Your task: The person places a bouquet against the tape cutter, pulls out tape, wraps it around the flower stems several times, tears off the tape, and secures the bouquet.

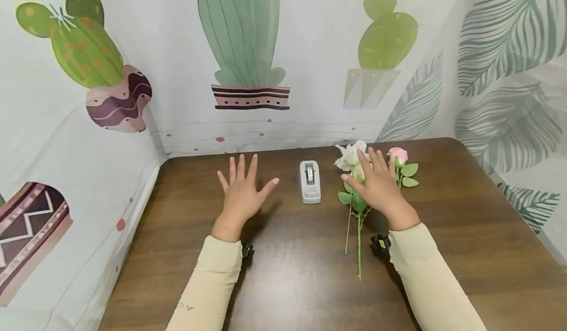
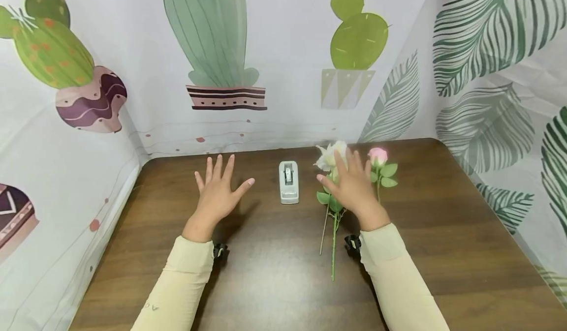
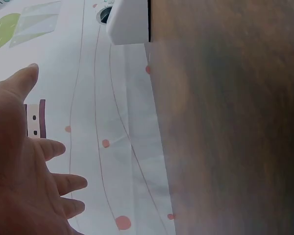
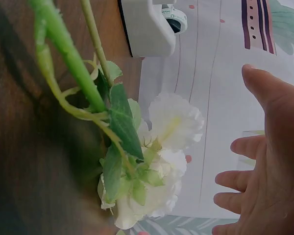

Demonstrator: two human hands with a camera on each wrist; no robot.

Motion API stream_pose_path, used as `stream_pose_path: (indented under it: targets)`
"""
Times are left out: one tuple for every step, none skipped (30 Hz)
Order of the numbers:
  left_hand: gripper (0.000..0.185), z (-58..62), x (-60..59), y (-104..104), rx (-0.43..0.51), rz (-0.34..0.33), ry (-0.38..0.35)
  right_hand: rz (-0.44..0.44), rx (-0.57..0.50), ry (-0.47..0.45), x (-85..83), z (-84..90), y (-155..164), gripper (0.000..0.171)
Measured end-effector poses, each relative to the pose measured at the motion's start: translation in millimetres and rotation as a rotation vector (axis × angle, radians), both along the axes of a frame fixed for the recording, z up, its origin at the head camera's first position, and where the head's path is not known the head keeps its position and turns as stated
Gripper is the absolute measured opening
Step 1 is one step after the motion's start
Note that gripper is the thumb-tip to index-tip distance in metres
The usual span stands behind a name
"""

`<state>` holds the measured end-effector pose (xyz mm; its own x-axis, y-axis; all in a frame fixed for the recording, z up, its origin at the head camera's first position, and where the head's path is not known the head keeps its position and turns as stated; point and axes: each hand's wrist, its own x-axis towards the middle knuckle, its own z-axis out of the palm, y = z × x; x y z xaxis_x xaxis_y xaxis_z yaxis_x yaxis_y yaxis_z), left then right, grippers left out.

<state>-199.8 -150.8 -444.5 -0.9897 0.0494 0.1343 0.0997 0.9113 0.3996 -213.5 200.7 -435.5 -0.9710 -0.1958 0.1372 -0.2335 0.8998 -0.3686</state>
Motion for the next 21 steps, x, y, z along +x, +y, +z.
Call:
stream_pose_path:
  targets:
    - [0.097,0.2,-0.2,-0.2,0.002,0.001,0.003,0.0,-0.004,0.006,-0.3,0.6,0.4,0.089]
    - [0.097,0.6,-0.3,-0.4,0.0,0.002,0.005,0.0,-0.006,0.011,-0.6,1.0,0.8,0.089]
    - [0.097,1.1,-0.5,-0.7,0.0,0.002,0.004,-0.002,-0.005,0.013,-0.8,1.3,1.2,0.089]
    - [0.097,1.6,-0.5,-1.0,-0.002,0.003,0.002,-0.003,-0.006,0.012,-1.0,1.5,1.5,0.089]
    - [0.097,2.0,-0.6,-1.3,-0.004,0.004,0.002,-0.003,-0.006,0.012,-1.0,2.0,1.6,0.089]
    - [0.097,2.4,-0.4,-1.6,-0.004,0.005,0.001,-0.003,-0.007,0.009,-1.0,2.3,1.6,0.09]
    - [0.097,2.6,-0.3,-1.9,-0.006,0.007,-0.001,-0.002,-0.005,0.008,-1.1,2.5,1.7,0.09]
    - [0.097,2.9,-0.1,-2.1,-0.008,0.009,0.004,-0.001,-0.006,0.009,-1.2,2.8,1.7,0.09]
    - [0.097,2.9,0.0,-2.3,-0.007,0.011,0.005,0.0,-0.006,0.009,-1.2,3.3,1.7,0.09]
    - [0.097,2.8,0.2,-2.2,-0.009,0.011,0.004,-0.001,-0.006,0.012,-1.0,3.8,1.7,0.09]
    - [0.097,2.7,0.5,-2.1,-0.008,0.01,0.001,-0.002,-0.006,0.015,-0.9,4.2,1.9,0.09]
    - [0.097,2.5,1.0,-2.1,-0.009,0.008,-0.003,-0.002,-0.007,0.017,-0.7,4.7,2.1,0.089]
    - [0.097,2.2,1.3,-2.0,-0.013,0.008,-0.007,-0.002,-0.008,0.019,-0.4,5.3,2.3,0.089]
    - [0.097,1.9,1.6,-2.0,-0.013,0.006,-0.012,-0.002,-0.01,0.021,0.0,5.8,2.4,0.089]
    - [0.097,1.7,2.0,-2.0,-0.012,0.005,-0.022,-0.001,-0.01,0.021,0.4,6.1,2.6,0.089]
    - [0.097,1.5,2.2,-2.1,-0.013,0.006,-0.025,0.0,-0.011,0.021,0.6,6.2,2.9,0.089]
    - [0.097,1.3,2.3,-2.3,-0.013,0.008,-0.023,0.002,-0.012,0.019,0.8,6.2,3.2,0.089]
    - [0.097,1.2,2.3,-2.5,-0.018,0.011,-0.02,0.004,-0.015,0.015,1.1,6.4,3.3,0.089]
    - [0.097,1.2,2.3,-2.8,-0.02,0.013,-0.014,0.006,-0.016,0.012,1.3,6.4,3.5,0.088]
    - [0.097,1.3,2.4,-3.0,-0.019,0.014,-0.01,0.007,-0.018,0.01,1.5,6.4,3.8,0.088]
    - [0.096,1.2,2.3,-3.4,-0.019,0.014,-0.004,0.008,-0.022,0.009,1.6,6.4,4.1,0.088]
